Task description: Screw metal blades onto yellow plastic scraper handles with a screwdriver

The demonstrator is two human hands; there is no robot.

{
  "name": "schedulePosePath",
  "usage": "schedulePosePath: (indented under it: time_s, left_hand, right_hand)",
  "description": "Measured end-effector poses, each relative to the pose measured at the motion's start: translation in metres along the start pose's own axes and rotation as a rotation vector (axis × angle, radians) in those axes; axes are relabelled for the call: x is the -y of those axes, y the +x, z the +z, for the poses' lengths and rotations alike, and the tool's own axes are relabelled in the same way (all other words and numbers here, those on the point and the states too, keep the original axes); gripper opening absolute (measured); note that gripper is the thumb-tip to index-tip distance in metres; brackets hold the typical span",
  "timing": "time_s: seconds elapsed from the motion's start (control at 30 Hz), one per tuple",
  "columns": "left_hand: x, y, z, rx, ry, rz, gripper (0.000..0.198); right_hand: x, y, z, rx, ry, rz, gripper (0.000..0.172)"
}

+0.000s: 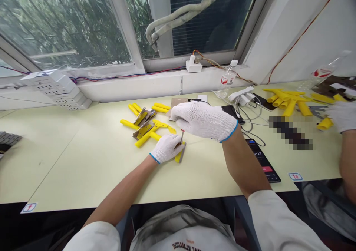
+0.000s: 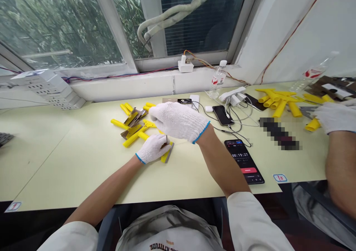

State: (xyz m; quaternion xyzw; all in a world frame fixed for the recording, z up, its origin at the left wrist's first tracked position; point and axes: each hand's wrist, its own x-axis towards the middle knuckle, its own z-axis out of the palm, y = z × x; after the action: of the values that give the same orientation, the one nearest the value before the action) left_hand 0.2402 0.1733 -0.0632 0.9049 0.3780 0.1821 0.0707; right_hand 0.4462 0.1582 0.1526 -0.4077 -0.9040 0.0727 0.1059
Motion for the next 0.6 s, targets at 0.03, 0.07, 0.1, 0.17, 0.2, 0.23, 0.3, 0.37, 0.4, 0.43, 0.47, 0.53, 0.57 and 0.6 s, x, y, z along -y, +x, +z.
schedulePosePath:
  time_s: [0.03,0.07,0.1,0.17,0.2,0.23,0.3,0.37,0.4,0.43,0.47,0.53,0.57,0.6]
  left_hand:
    - [0.001,0.0,0.001,-0.002,-0.003,-0.001,0.025]
    - [0.001,-0.001,0.002,-0.004,-0.005,-0.001,0.025]
    - [0.002,-0.001,0.002,-0.005,-0.006,0.0,0.025]
    - [0.003,-0.001,0.004,-0.009,-0.011,0.004,0.026]
    - [0.004,-0.001,0.004,-0.007,-0.016,0.008,0.026]
    - [0.004,-0.001,0.004,-0.003,-0.02,0.009,0.025]
    - [0.003,0.0,0.004,0.001,-0.018,0.0,0.026]
    - [0.001,0.0,0.003,0.003,-0.008,-0.015,0.027]
    - [0.0,0.0,0.002,0.003,-0.004,-0.021,0.028]
    - [-0.001,0.0,0.001,0.004,-0.005,-0.024,0.028]
    - [-0.002,0.0,0.0,0.004,-0.008,-0.027,0.028]
    - [-0.003,0.001,-0.002,0.002,-0.009,-0.032,0.027]
    - [-0.003,0.001,-0.002,0.001,-0.004,-0.035,0.027]
    - [-0.003,0.0,-0.001,0.0,0.004,-0.038,0.028]
  right_hand:
    - [-0.001,-0.001,0.001,0.01,0.041,-0.06,0.028]
    - [-0.002,-0.001,0.002,0.018,0.081,-0.122,0.03]
    - [-0.003,-0.002,0.002,0.028,0.113,-0.178,0.033]
    - [-0.004,-0.005,0.003,0.046,0.139,-0.253,0.035]
    - [-0.004,-0.006,0.002,0.05,0.137,-0.267,0.035]
    - [-0.003,-0.007,0.002,0.047,0.13,-0.261,0.034]
    - [-0.002,-0.008,0.002,0.019,0.106,-0.198,0.027]
    - [-0.001,-0.007,0.002,-0.026,0.071,-0.077,0.022]
    - [0.0,-0.006,0.002,-0.047,0.043,-0.009,0.028]
    - [0.001,-0.005,0.003,-0.06,0.014,0.044,0.034]
    - [0.001,-0.003,0.004,-0.062,-0.01,0.07,0.038]
    - [0.002,0.0,0.004,-0.05,-0.027,0.053,0.035]
    - [0.002,0.002,0.005,-0.04,-0.019,0.03,0.033]
    - [0.002,0.003,0.005,-0.03,-0.004,0.008,0.032]
